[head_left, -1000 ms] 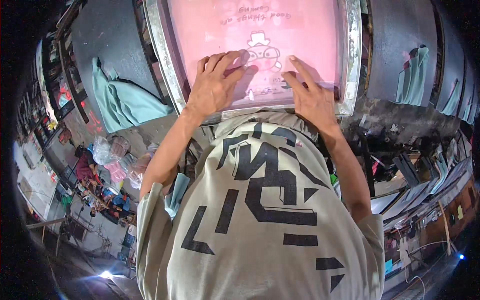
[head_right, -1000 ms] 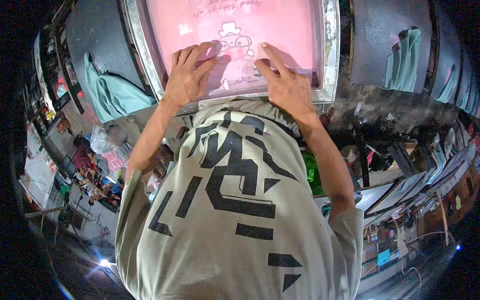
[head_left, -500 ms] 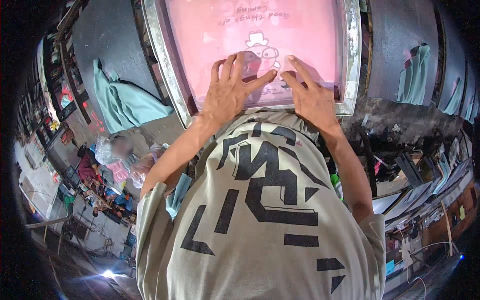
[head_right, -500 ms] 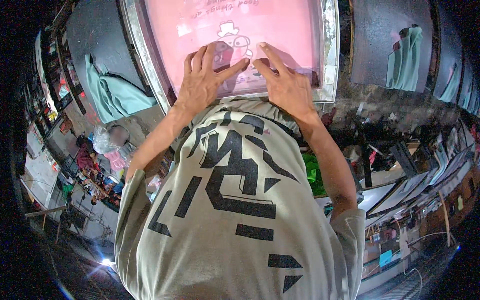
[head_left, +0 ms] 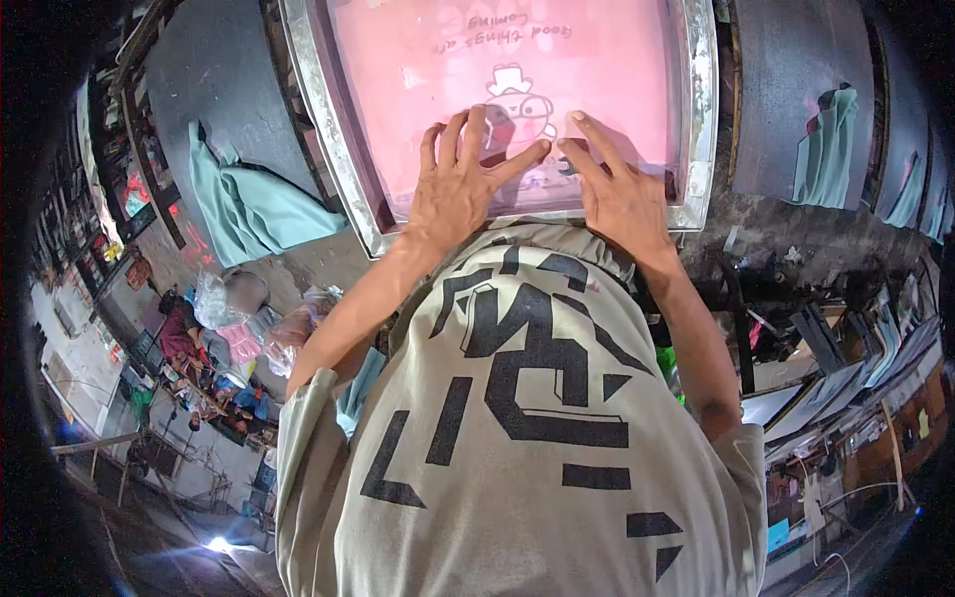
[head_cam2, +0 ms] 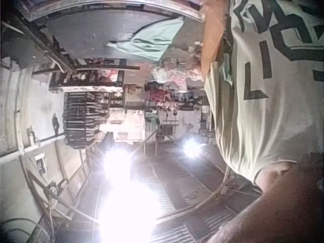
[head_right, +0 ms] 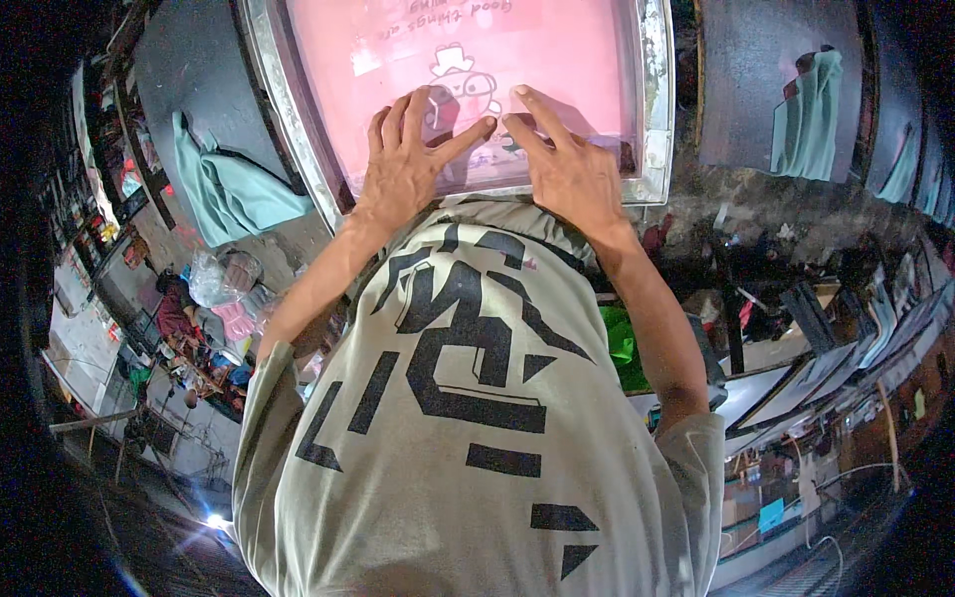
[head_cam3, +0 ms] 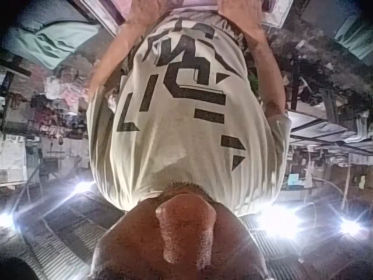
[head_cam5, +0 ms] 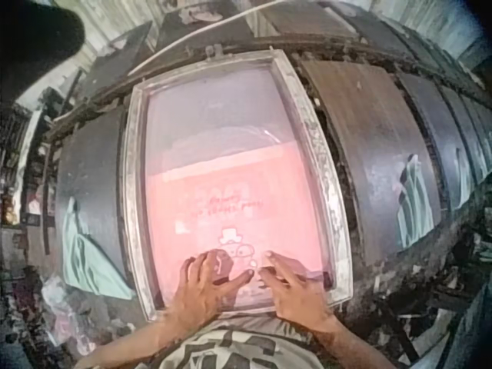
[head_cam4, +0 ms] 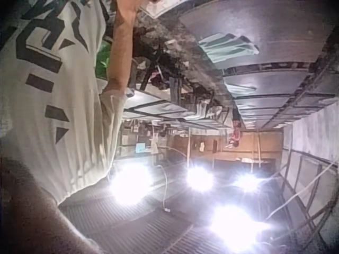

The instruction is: Preparing and setting up a screen for screen printing, including cleaning and positioning.

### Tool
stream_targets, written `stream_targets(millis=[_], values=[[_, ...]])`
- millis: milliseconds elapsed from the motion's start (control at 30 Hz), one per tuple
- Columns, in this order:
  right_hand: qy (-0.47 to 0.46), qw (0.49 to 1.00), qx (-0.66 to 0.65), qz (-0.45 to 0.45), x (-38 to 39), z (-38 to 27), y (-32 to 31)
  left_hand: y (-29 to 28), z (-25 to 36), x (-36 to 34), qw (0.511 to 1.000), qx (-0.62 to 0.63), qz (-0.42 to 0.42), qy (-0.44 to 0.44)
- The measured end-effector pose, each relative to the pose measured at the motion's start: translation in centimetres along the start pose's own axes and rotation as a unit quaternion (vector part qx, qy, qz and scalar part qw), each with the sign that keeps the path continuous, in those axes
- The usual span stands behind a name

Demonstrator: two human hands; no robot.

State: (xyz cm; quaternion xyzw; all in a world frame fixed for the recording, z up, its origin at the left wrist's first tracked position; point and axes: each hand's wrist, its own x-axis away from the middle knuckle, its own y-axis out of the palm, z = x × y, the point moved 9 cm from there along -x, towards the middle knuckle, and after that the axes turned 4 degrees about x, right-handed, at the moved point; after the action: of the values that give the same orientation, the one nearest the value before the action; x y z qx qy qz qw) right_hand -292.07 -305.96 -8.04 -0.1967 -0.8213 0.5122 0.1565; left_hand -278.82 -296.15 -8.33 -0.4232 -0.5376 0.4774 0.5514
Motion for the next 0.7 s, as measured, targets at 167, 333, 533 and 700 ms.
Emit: stream_targets(millis=[167,333,533,700], values=[[0.006,1.000,-0.008,-0.009,0.1,0.1,0.1,-0.4,0.0,-0.1,0.997,0.074,0.004,-0.021],[0.045,0.988,-0.139,-0.054,0.0,1.1,-0.2,-0.3,0.2,0.1,0.987,0.147,0.027,-0.053],[0.167,0.928,-0.333,0.011,-5.0,8.0,-4.1,0.6,0.0,0.2,0.975,0.208,0.021,-0.072],[0.211,0.913,-0.321,0.139,-17.0,19.1,-11.3,2.1,0.0,0.5,0.967,0.238,-0.020,-0.083]])
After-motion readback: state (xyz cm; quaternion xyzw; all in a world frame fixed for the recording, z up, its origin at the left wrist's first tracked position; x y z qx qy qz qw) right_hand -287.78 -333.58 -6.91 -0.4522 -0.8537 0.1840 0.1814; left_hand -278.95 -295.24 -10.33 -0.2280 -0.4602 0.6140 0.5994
